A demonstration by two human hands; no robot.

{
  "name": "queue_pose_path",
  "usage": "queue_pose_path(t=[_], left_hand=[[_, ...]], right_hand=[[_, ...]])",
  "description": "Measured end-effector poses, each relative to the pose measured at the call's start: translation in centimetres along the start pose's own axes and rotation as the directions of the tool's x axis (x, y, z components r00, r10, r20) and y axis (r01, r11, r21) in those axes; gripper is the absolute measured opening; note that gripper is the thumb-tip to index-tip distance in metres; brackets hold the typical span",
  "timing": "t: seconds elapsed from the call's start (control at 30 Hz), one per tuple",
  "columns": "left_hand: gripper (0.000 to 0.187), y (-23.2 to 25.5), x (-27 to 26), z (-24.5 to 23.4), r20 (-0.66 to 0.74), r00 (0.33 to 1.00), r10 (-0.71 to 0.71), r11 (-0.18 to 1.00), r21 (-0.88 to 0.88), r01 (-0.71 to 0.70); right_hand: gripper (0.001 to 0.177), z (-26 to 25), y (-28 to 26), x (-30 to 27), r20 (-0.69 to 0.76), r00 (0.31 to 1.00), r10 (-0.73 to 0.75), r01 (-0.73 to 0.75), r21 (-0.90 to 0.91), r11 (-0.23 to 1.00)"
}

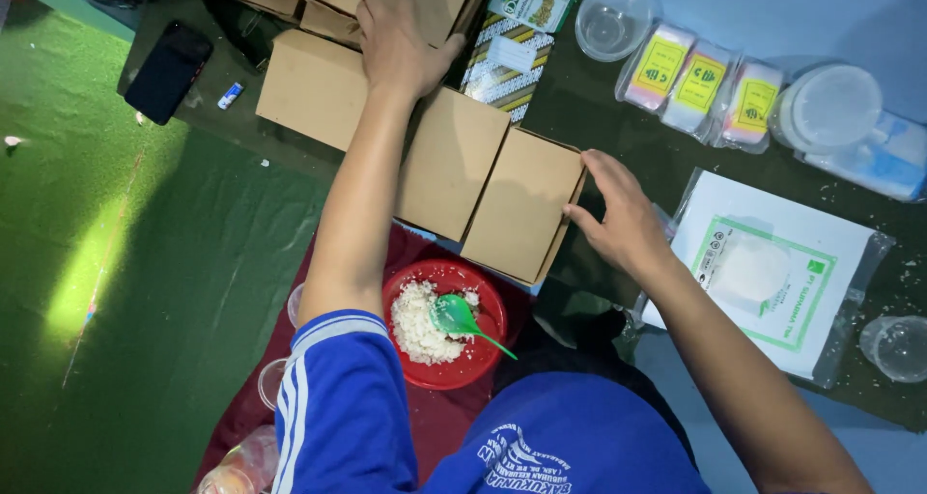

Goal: The person prepares food boxes by scooping various side dishes into containers, placing small bags of garnishes, adding a scoop of rice, and folding the box lids closed.

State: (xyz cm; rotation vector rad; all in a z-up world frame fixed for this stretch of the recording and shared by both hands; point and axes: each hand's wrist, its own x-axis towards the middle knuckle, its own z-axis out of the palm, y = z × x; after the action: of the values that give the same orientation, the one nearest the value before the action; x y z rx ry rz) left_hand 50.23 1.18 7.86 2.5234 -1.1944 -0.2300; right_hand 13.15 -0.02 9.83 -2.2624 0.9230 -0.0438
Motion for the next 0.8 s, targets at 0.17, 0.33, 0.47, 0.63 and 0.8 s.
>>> queue_pose_path(t=[0.17, 0.33, 0.47, 0.63, 0.8], left_hand=[[0.068, 0.2, -0.3, -2.0, -0.147, 0.988, -0.042, 0.999, 0.002, 0.042], [0.034, -6.8, 5.3, 1.6, -0.585, 0.787, 0.195, 0.924, 0.379, 0.054], [0.036, -8.7, 7.2, 0.3, -0.555, 0.766, 0.324, 0.799, 0.594, 0.092], [0.034, -9.6, 9.2, 1.6, -0.500, 0.838, 0.219, 0.831, 0.545, 0.109], [0.035, -6.7, 6.9, -0.7, -0.541, 0.786, 0.300, 0.826, 0.559, 0.069]], right_hand=[[0.073, -0.2, 0.0, -0.1, 0.022, 0.998, 0.059, -0.059, 0.024, 0.998], [0.074, 0.8, 1.6, 0.1, 0.001, 1.000, 0.005, -0.005, 0.013, 1.000], [0.072, 1.3, 2.0, 0.2, -0.027, 0.997, -0.072, 0.074, 0.075, 0.994], [0.073, 1.4, 2.1, 0.2, -0.058, 0.991, -0.122, 0.126, 0.074, 0.989], [0.073, 0.8, 1.4, 0.3, -0.012, 0.998, -0.065, 0.065, 0.061, 0.996]])
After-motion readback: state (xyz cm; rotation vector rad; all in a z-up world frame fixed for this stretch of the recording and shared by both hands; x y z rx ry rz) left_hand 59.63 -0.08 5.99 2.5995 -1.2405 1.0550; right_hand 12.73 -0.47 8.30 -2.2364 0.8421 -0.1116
